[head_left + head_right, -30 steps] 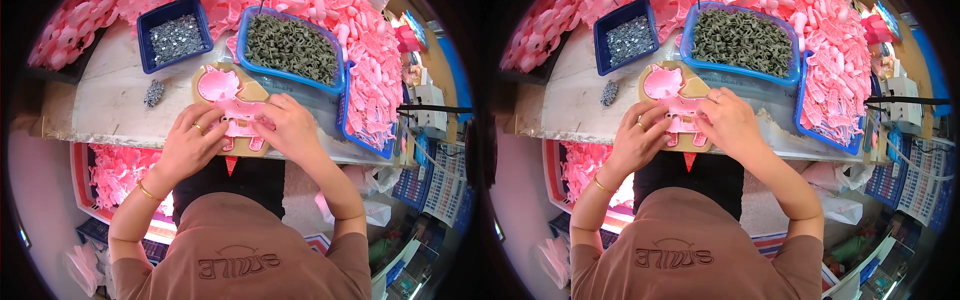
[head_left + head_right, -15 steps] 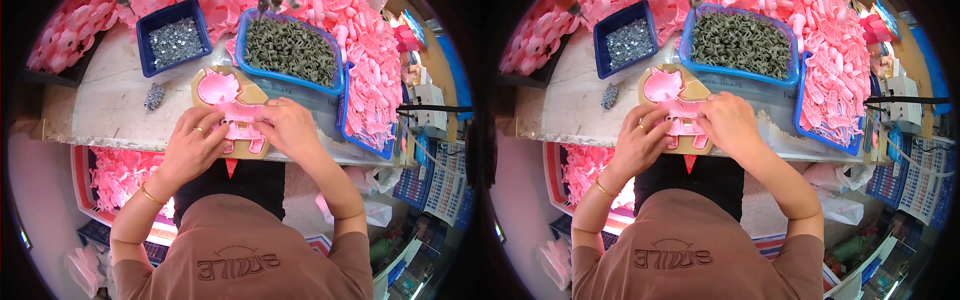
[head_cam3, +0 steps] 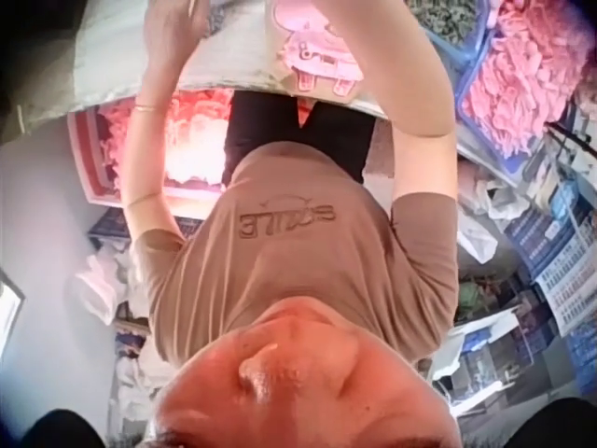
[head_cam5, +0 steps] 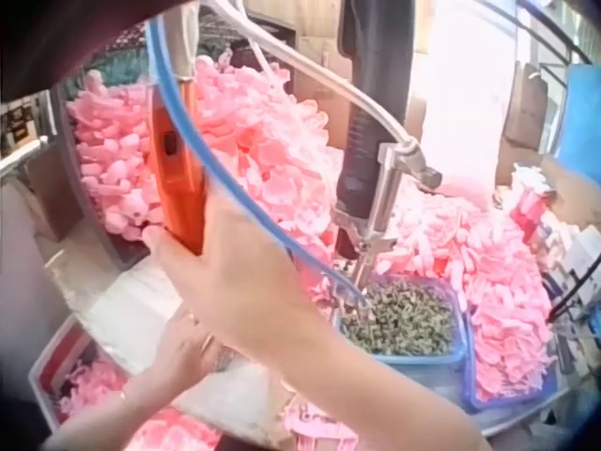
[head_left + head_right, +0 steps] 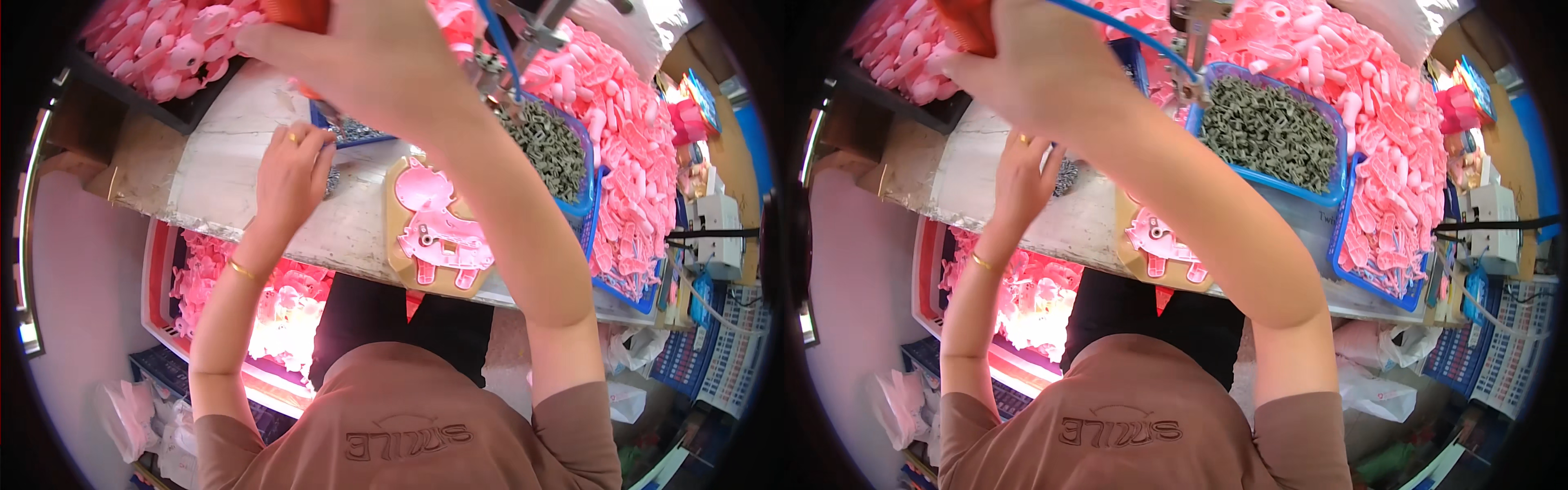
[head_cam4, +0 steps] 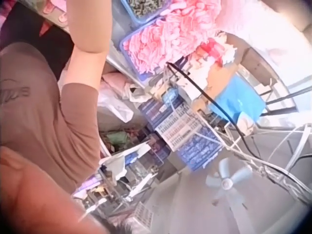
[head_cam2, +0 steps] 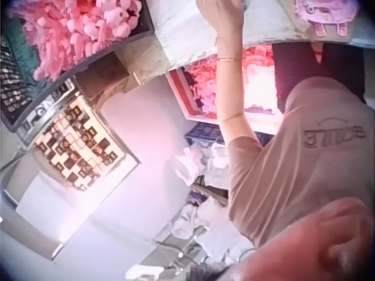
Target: Assemble pink plastic toy pigs using a glue applicator and a pneumatic stapling tool.
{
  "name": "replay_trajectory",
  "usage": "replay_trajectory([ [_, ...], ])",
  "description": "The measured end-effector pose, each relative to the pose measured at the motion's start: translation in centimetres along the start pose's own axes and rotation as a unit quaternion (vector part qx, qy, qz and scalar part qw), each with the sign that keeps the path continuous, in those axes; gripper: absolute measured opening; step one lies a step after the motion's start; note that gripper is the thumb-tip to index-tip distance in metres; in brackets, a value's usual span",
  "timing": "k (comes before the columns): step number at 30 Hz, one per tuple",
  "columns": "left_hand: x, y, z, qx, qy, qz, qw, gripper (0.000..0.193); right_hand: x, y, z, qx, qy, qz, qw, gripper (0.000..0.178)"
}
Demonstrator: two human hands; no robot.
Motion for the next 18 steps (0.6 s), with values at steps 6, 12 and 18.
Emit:
replay_trajectory([
  [6,-7.7,-8.3,-4.9,-0.044,-0.003,-0.013,0.999,0.026,-1.0,1.5,2.8,-0.054,-0.193,-0.172,0.965,0.056],
  [12,-6.1,-9.4,-6.3,-0.133,0.034,-0.024,0.99,0.023,1.0,2.8,5.0,-0.031,-0.198,-0.213,0.956,0.051],
  [18,-3.9,-6.2,-6.1,-0.191,0.047,-0.071,0.978,0.013,1.0,4.4,5.7,-0.037,-0.244,-0.195,0.949,0.04],
])
Point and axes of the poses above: each hand's wrist, its own z-axis away from the middle knuckle, its own y-axis out of the back of the hand, x = y × z, the point moved 4 cm from there along -z, towards the middle knuckle, and after that the axes turned 2 degrees about y, right-handed, at the moved point
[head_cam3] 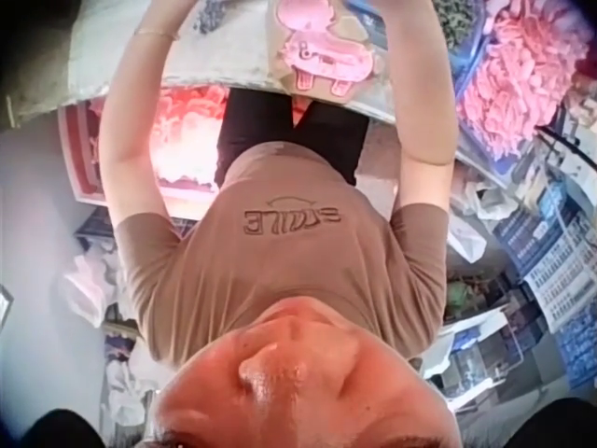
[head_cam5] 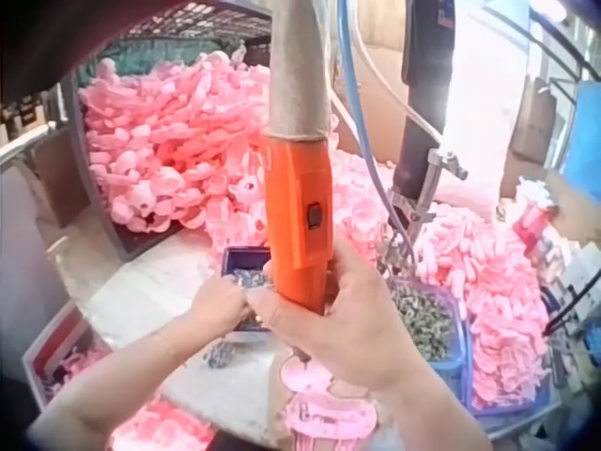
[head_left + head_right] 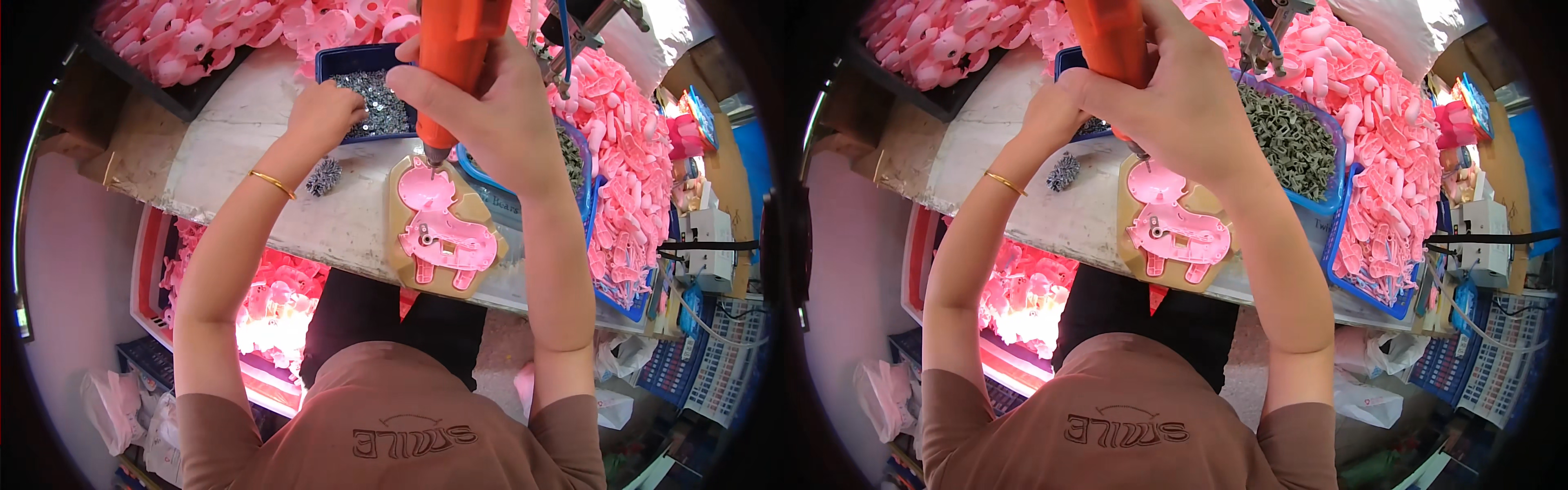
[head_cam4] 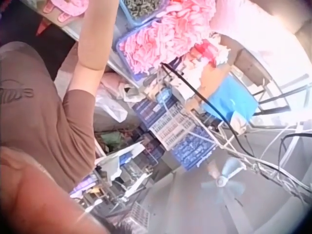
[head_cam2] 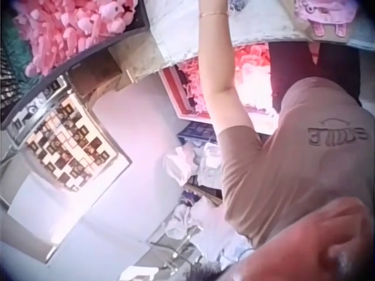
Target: Assemble pink plastic toy pigs using a glue applicator and a pneumatic stapling tool.
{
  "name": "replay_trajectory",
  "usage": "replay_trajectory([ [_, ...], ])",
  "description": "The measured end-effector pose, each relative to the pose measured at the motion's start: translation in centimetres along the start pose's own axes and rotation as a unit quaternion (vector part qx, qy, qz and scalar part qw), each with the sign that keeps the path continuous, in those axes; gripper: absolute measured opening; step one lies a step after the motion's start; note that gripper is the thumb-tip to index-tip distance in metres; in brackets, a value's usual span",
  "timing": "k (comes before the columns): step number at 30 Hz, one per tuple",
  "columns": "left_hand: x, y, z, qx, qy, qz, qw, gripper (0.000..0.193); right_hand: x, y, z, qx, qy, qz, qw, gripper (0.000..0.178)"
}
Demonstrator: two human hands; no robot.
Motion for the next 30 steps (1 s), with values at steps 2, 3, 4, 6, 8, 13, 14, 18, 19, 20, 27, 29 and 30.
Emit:
replay_trajectory([
  [2,1.7,1.3,0.7,0.043,-0.038,-0.054,0.997,0.014,0.6,0.8,0.0,0.013,-0.008,-0.003,1.0,0.033],
  [3,2.2,1.7,1.2,0.042,-0.039,-0.055,0.997,0.014,1.4,1.3,-0.5,0.003,0.067,0.063,0.996,0.035],
  [4,3.4,2.1,1.9,0.08,-0.125,-0.001,0.989,0.015,1.4,1.4,-0.5,-0.005,0.138,0.131,0.982,0.036],
  [6,5.7,2.9,3.8,0.114,-0.213,0.06,0.969,0.017,1.1,1.5,0.2,-0.012,0.093,0.114,0.989,0.034],
  [8,8.4,3.2,5.9,0.141,-0.266,0.008,0.953,0.021,1.7,1.5,1.0,-0.017,0.045,0.097,0.994,0.033],
  [13,11.4,2.3,8.5,0.147,-0.218,0.151,0.953,0.022,1.8,-0.2,3.3,-0.002,0.051,-0.109,0.993,0.034],
  [14,11.6,2.1,8.8,0.136,-0.191,0.207,0.95,0.022,2.0,-0.1,3.5,-0.002,0.024,-0.117,0.993,0.039],
  [18,12.7,1.9,9.5,0.107,-0.189,0.247,0.945,0.025,2.9,0.5,4.2,0.011,0.06,-0.118,0.991,0.035],
  [19,12.8,1.8,9.5,0.106,-0.189,0.247,0.944,0.025,2.9,0.6,4.2,0.011,0.06,-0.118,0.991,0.035],
  [20,12.9,1.7,9.6,0.109,-0.188,0.262,0.94,0.025,2.8,0.6,4.3,0.017,0.076,-0.117,0.99,0.034],
  [27,13.7,1.4,10.4,0.042,-0.175,0.324,0.929,0.024,2.9,1.2,5.1,0.018,0.093,-0.078,0.992,0.029],
  [29,14.0,1.2,10.6,0.008,-0.171,0.336,0.926,0.025,2.8,1.4,5.4,0.021,0.074,-0.095,0.992,0.029],
  [30,14.2,1.0,10.6,-0.025,-0.168,0.346,0.923,0.026,3.0,1.5,5.5,0.024,0.056,-0.112,0.992,0.029],
])
Point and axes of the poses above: each hand's wrist, its own z-axis away from the middle knuckle, its own y-axis out of the back of the hand, x = y × z, the point moved 4 cm from there along -z, towards the middle knuckle, and after that the axes turned 2 degrees about y, right-handed, at the moved point
